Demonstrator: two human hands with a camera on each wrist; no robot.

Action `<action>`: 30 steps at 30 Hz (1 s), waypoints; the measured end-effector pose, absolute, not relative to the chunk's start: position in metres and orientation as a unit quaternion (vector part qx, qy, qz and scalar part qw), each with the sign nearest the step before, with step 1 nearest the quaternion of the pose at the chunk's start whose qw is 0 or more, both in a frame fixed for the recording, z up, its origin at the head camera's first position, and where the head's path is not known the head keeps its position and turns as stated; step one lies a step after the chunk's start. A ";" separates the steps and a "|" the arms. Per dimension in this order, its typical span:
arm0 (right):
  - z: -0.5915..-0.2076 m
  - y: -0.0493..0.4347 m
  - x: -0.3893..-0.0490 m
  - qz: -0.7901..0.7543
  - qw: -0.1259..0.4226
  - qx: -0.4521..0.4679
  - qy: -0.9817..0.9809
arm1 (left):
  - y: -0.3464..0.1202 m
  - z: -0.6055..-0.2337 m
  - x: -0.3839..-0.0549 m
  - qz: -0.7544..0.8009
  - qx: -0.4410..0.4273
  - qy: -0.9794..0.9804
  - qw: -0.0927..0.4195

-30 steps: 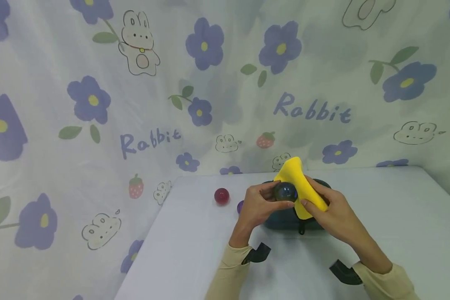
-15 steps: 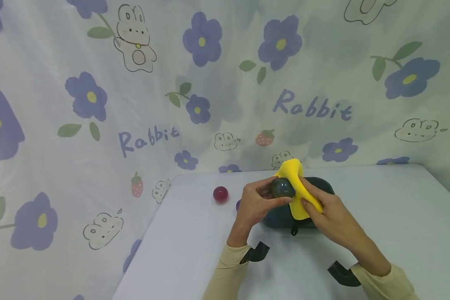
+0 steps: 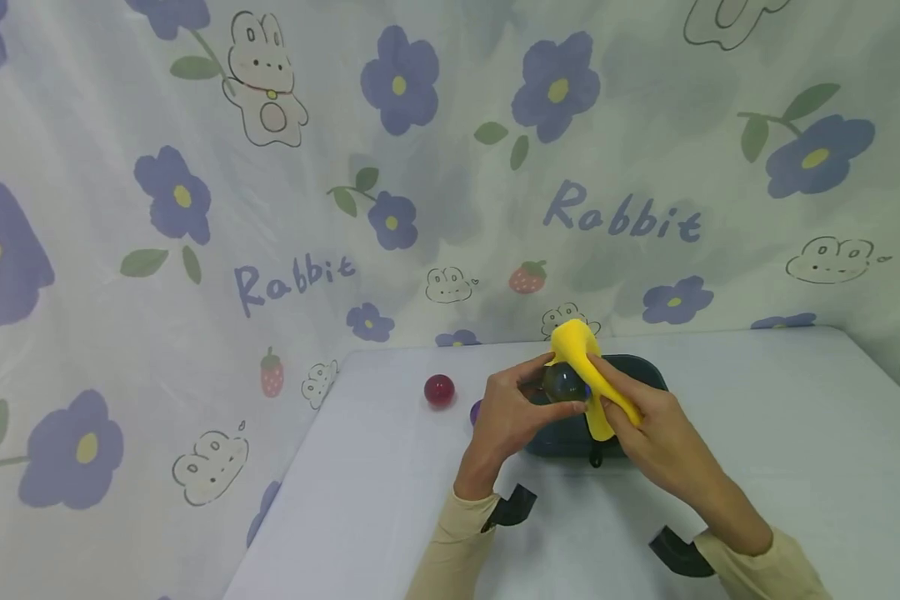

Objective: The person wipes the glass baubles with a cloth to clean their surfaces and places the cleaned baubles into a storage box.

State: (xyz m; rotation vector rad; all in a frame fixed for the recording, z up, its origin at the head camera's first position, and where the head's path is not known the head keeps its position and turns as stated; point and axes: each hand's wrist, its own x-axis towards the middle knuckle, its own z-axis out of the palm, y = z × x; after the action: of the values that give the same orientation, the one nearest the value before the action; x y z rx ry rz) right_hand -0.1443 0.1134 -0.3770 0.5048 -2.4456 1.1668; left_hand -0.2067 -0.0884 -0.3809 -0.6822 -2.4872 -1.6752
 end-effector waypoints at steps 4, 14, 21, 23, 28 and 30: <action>-0.379 0.113 -0.146 0.407 0.209 0.188 -0.869 | -0.088 -0.380 -0.204 -0.522 -0.236 -0.819 0.045; -0.379 0.121 -0.149 0.422 0.186 0.192 -0.866 | -0.086 -0.380 -0.202 -0.515 -0.284 -0.807 0.062; -0.382 0.125 -0.152 0.466 0.160 0.178 -0.852 | -0.085 -0.381 -0.201 -0.518 -0.302 -0.796 0.078; -0.382 0.126 -0.152 0.479 0.152 0.174 -0.847 | -0.085 -0.380 -0.201 -0.526 -0.303 -0.791 0.078; -0.383 0.126 -0.154 0.490 0.137 0.164 -0.845 | -0.085 -0.381 -0.203 -0.554 -0.292 -0.777 0.068; -0.383 0.125 -0.154 0.489 0.135 0.162 -0.847 | -0.084 -0.383 -0.203 -0.565 -0.284 -0.772 0.064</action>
State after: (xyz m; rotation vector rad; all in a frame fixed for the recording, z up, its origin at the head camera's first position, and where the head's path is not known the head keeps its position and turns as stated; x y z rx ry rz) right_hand -0.1542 0.1255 -0.3834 0.4683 -2.4522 1.4158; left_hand -0.2035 -0.0844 -0.3829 -0.8565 -2.3310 -1.7071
